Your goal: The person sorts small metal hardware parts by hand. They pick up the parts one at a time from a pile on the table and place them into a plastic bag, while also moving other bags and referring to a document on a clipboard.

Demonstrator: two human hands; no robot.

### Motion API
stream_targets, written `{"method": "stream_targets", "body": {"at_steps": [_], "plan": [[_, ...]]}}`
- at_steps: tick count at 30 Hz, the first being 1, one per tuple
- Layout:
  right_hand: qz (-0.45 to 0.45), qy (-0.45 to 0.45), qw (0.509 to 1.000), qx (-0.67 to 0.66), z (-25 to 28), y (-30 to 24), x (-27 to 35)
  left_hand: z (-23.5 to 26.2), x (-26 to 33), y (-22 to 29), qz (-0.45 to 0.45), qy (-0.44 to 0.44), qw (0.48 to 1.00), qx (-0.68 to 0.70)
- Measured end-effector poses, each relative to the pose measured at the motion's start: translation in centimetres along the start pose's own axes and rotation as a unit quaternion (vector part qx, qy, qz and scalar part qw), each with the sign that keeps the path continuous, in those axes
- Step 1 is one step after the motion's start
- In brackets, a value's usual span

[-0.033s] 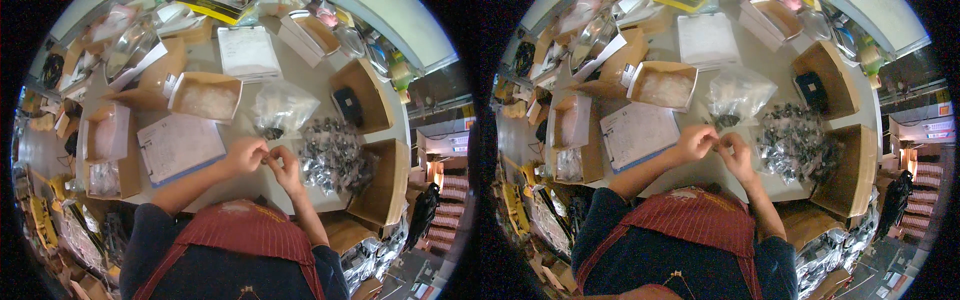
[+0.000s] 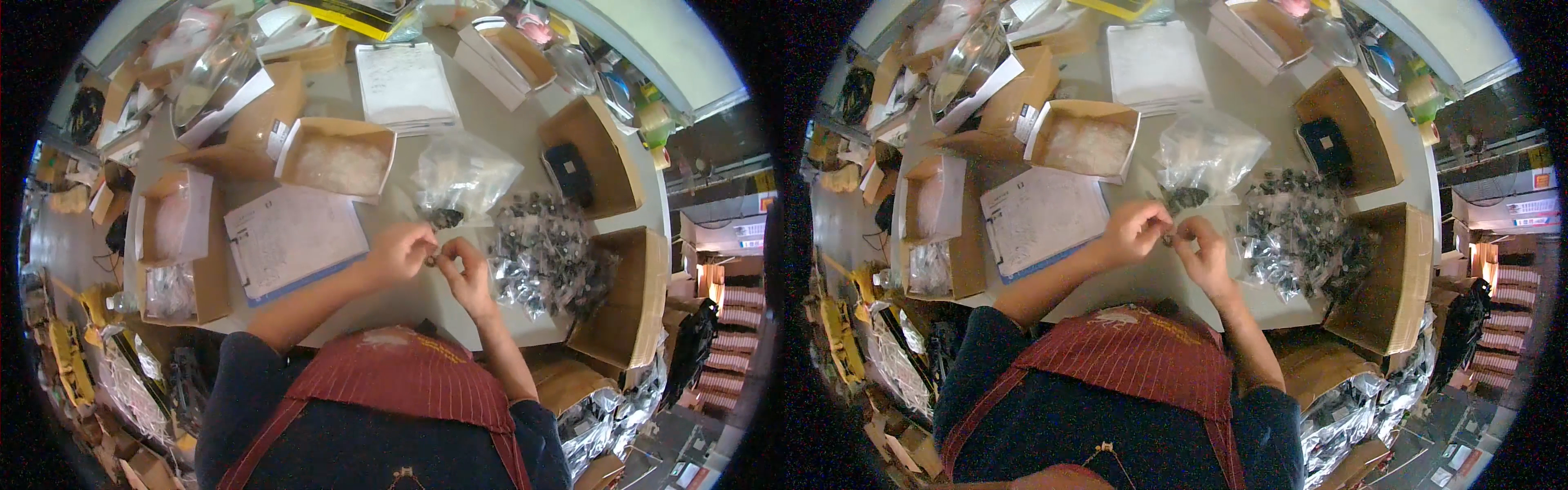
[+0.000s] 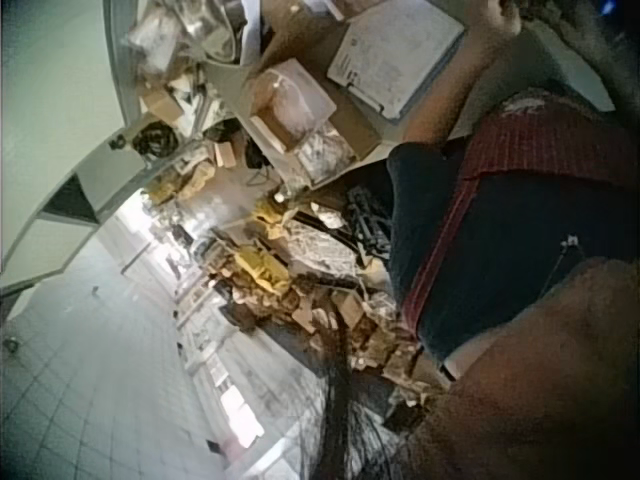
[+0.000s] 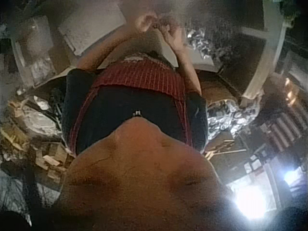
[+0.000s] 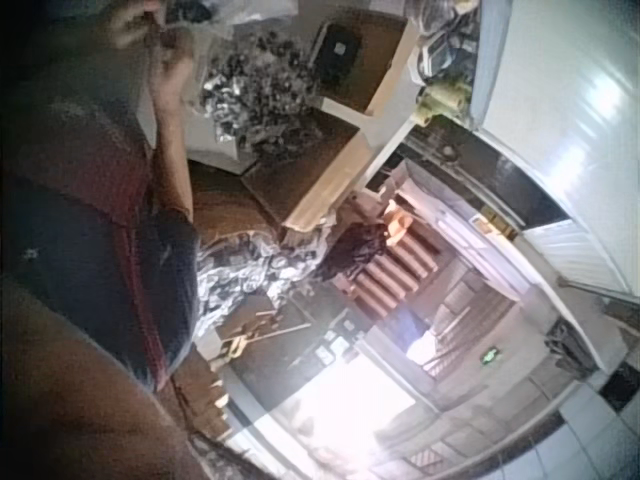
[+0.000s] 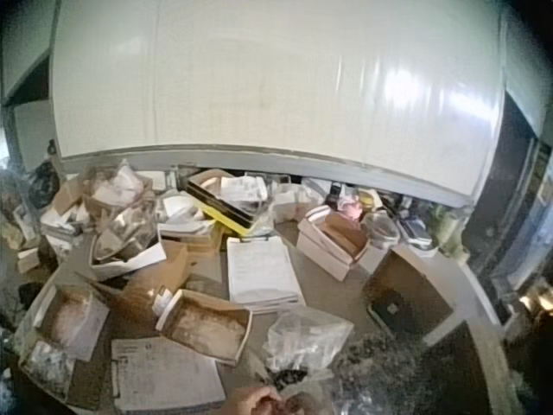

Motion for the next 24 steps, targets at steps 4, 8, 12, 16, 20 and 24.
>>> {"method": "stream_targets", "body": {"at_steps": [4,8,12,16,20,24], "plan": [[-0.004,-0.003,1.0,-0.031,0.0,0.3,-0.5,1.3,-0.6,0.1,0.046,-0.021,0.999,0.011],[-0.022,-0.005,0.998,-0.063,-0.1,0.5,-0.9,1.6,-1.4,0.2,-0.007,-0.006,1.0,-0.011],[-0.105,-0.032,0.984,-0.139,0.0,1.8,-0.7,1.3,-1.7,-1.0,0.013,-0.036,0.998,0.041],[-0.171,0.049,0.942,-0.284,1.6,2.4,-0.3,1.5,-4.2,-3.1,0.031,-0.036,0.997,-0.059],[-0.104,0.256,0.881,-0.384,6.3,1.8,1.6,7.6,-9.4,-8.8,0.037,0.065,0.939,-0.336],[-0.08,0.237,0.909,-0.334,5.8,0.7,2.4,11.5,-9.8,-17.5,0.155,-0.06,0.858,-0.486]]}}
Point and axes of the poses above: each hand's wrist, its own x-axis away from the middle knuckle, its own z-axis out of the back of the hand, y = z × x, the point moved 4 cm from there along -x, towards the middle knuckle, and after that the axes turned 8 degrees about -z, right-handed, at the moved point
